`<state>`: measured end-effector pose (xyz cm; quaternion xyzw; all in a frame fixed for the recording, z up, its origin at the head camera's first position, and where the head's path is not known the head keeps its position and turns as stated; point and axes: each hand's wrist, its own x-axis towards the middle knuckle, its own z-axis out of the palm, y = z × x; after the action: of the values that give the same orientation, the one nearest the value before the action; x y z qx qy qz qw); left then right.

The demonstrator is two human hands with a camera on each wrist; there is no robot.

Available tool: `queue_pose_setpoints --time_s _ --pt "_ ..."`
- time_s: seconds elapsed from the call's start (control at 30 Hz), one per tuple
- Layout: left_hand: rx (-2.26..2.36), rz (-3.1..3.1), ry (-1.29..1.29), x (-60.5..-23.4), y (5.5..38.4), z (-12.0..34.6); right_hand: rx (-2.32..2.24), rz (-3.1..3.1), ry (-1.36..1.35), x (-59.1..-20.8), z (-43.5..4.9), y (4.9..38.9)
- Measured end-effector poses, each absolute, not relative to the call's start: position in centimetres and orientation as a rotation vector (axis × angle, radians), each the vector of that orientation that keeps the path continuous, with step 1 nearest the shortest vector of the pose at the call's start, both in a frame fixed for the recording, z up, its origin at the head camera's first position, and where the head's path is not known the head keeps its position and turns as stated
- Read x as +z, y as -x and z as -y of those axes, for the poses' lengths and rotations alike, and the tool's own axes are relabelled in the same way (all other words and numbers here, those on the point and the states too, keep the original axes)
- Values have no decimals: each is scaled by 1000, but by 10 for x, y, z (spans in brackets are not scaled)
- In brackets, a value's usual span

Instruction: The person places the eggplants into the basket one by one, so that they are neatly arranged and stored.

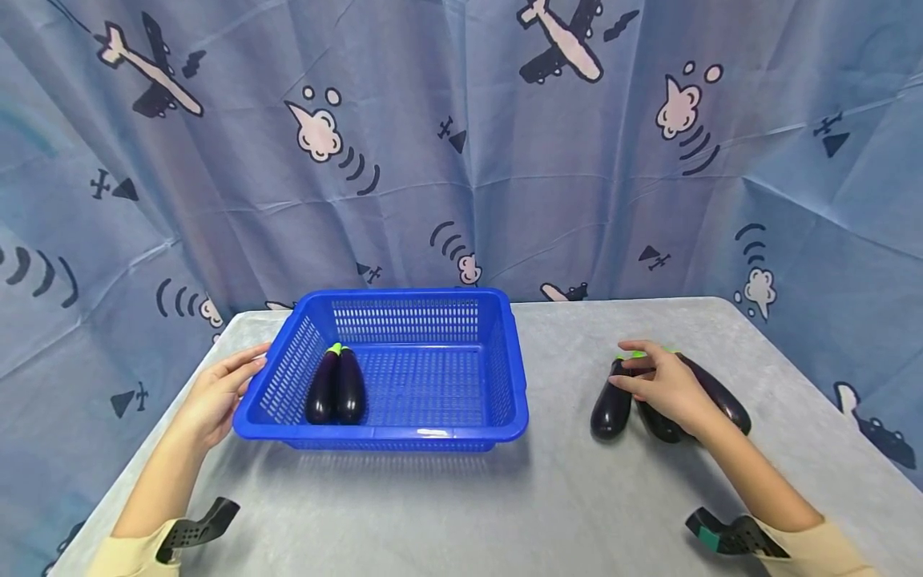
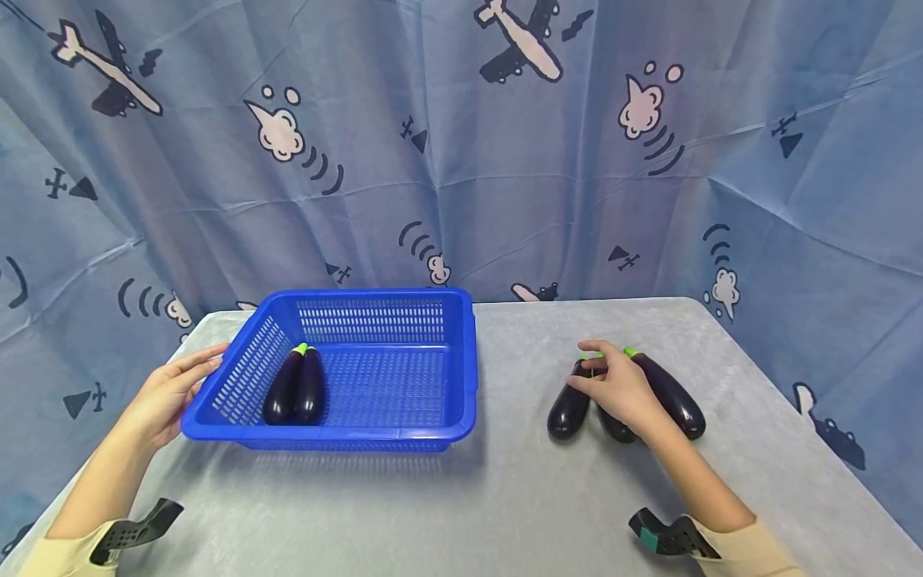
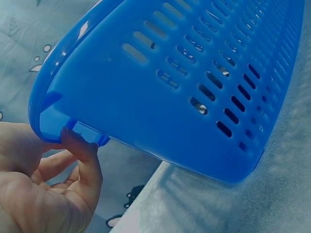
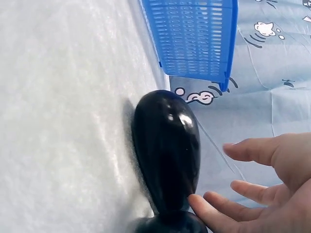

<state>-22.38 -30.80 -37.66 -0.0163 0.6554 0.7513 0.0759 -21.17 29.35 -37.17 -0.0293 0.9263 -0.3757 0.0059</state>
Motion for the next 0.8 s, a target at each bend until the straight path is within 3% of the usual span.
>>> queue_pose_setpoints --time_s 0.8 --pt "2241 -1972 26 -375 223 309 -1014 -3018 238 -384 -274 209"
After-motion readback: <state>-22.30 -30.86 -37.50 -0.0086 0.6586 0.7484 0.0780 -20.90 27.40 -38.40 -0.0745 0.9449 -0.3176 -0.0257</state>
